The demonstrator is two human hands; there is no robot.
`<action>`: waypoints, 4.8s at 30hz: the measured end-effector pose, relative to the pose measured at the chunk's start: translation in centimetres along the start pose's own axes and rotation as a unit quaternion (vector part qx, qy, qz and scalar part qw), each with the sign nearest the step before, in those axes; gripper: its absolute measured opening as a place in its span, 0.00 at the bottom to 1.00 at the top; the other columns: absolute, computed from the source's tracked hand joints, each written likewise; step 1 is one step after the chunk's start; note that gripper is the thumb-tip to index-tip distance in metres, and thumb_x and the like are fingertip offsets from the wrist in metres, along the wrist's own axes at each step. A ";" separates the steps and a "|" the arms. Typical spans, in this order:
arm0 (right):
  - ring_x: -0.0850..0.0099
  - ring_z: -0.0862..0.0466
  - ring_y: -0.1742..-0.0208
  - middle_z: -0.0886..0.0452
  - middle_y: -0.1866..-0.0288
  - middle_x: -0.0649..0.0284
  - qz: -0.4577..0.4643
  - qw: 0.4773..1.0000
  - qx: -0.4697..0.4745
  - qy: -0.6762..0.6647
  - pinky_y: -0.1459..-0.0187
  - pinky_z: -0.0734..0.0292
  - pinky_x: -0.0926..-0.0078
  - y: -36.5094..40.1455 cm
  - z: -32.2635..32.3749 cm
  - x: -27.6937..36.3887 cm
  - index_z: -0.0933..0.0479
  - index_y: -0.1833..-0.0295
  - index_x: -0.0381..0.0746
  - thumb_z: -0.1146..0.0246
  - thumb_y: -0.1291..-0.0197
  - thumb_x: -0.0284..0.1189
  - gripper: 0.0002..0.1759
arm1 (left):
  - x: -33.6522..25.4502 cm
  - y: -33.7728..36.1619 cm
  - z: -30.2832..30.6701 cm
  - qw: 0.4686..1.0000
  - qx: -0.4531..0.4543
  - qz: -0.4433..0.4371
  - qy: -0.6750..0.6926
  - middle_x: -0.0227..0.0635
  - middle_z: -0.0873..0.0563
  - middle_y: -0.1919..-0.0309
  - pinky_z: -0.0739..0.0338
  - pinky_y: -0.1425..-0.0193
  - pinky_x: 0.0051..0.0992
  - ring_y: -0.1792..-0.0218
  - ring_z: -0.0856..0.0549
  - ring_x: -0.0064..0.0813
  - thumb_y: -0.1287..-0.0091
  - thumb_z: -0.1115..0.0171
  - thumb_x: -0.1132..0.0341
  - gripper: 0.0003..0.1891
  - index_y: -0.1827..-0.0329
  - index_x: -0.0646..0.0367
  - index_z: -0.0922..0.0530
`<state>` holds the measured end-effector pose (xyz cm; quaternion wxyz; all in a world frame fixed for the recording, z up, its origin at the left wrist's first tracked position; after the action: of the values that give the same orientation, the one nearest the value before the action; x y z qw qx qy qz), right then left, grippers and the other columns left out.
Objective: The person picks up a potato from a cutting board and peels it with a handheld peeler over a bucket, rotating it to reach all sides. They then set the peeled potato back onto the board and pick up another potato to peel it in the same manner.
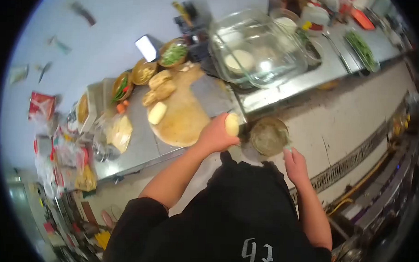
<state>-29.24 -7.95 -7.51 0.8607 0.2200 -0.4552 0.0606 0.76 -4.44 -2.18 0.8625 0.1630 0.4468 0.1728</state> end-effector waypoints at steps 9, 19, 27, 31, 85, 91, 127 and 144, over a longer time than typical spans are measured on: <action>0.84 0.35 0.83 0.33 0.83 0.73 -0.093 0.988 0.045 -0.118 0.80 0.40 0.80 0.2 -2.9 -0.4 0.28 0.68 0.38 0.44 0.23 0.39 0.20 | 23.4 -1.9 9.4 0.882 -0.249 0.132 -0.377 0.44 0.20 0.46 0.21 0.45 0.44 0.42 0.21 0.47 0.40 0.33 0.66 0.23 0.41 0.59 0.26; 0.83 0.37 0.88 0.35 0.85 0.73 -0.160 0.968 0.032 -0.190 0.85 0.44 0.80 -0.2 -5.8 1.1 0.29 0.69 0.40 0.44 0.23 0.41 0.21 | 22.5 -2.0 12.8 0.858 -0.356 0.004 -0.371 0.46 0.24 0.42 0.28 0.38 0.44 0.40 0.26 0.47 0.48 0.26 0.63 0.33 0.39 0.60 0.28; 0.80 0.37 0.89 0.35 0.87 0.70 -0.112 0.979 0.010 -0.171 0.87 0.43 0.78 -0.3 -8.9 0.7 0.29 0.67 0.40 0.47 0.22 0.42 0.21 | 25.0 -11.0 21.3 0.849 -0.298 0.061 -0.433 0.47 0.23 0.43 0.30 0.34 0.43 0.38 0.25 0.46 0.48 0.24 0.59 0.35 0.38 0.60 0.29; 0.80 0.37 0.89 0.35 0.87 0.70 -0.142 0.974 -0.007 -0.177 0.87 0.43 0.78 0.2 -9.5 1.4 0.29 0.67 0.39 0.47 0.22 0.42 0.21 | 24.8 -12.2 21.7 0.873 -0.219 0.072 -0.429 0.46 0.20 0.46 0.28 0.35 0.39 0.42 0.23 0.46 0.44 0.28 0.62 0.27 0.43 0.60 0.27; 0.48 0.17 0.71 0.18 0.71 0.55 0.163 0.972 -0.074 0.152 0.70 0.24 0.52 5.2 1.6 7.9 0.25 0.67 0.40 0.37 0.32 0.44 0.18 | -2.9 1.4 -7.9 0.927 0.151 0.002 0.344 0.36 0.17 0.46 0.23 0.40 0.29 0.45 0.19 0.28 0.42 0.31 0.69 0.33 0.32 0.63 0.29; 0.59 0.19 0.68 0.19 0.70 0.49 -0.078 0.990 0.091 -0.075 0.61 0.24 0.63 2.2 -0.4 -0.5 0.21 0.62 0.34 0.43 0.27 0.47 0.24 | -2.7 1.8 -6.7 0.877 0.221 -0.031 0.426 0.35 0.18 0.43 0.24 0.37 0.29 0.43 0.19 0.28 0.47 0.26 0.70 0.36 0.32 0.62 0.29; 0.47 0.17 0.63 0.18 0.67 0.45 -0.045 0.996 0.075 -0.032 0.59 0.24 0.55 2.1 -0.9 4.7 0.22 0.60 0.32 0.44 0.27 0.47 0.25 | -3.1 2.1 -3.9 0.849 0.228 -0.151 0.452 0.39 0.25 0.33 0.31 0.27 0.33 0.32 0.25 0.33 0.58 0.16 0.59 0.56 0.24 0.62 0.38; 0.51 0.16 0.66 0.18 0.69 0.46 -0.060 0.994 0.081 -0.053 0.60 0.24 0.56 0.8 -0.9 3.6 0.24 0.63 0.33 0.45 0.27 0.48 0.27 | -2.9 1.9 -4.9 0.805 0.229 -0.109 0.536 0.39 0.25 0.34 0.28 0.28 0.34 0.33 0.24 0.35 0.56 0.18 0.64 0.52 0.25 0.60 0.37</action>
<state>-26.75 -7.16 -4.80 0.8168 0.3189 -0.4795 0.0341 -5.18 -3.39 -1.93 0.4363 0.1875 0.8795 0.0299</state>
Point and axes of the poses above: each hand's wrist, its own y-axis away from the middle knuckle, its own z-axis out of the back of the hand, x = y × z, the point moved 5 cm from there along -y, towards the middle knuckle
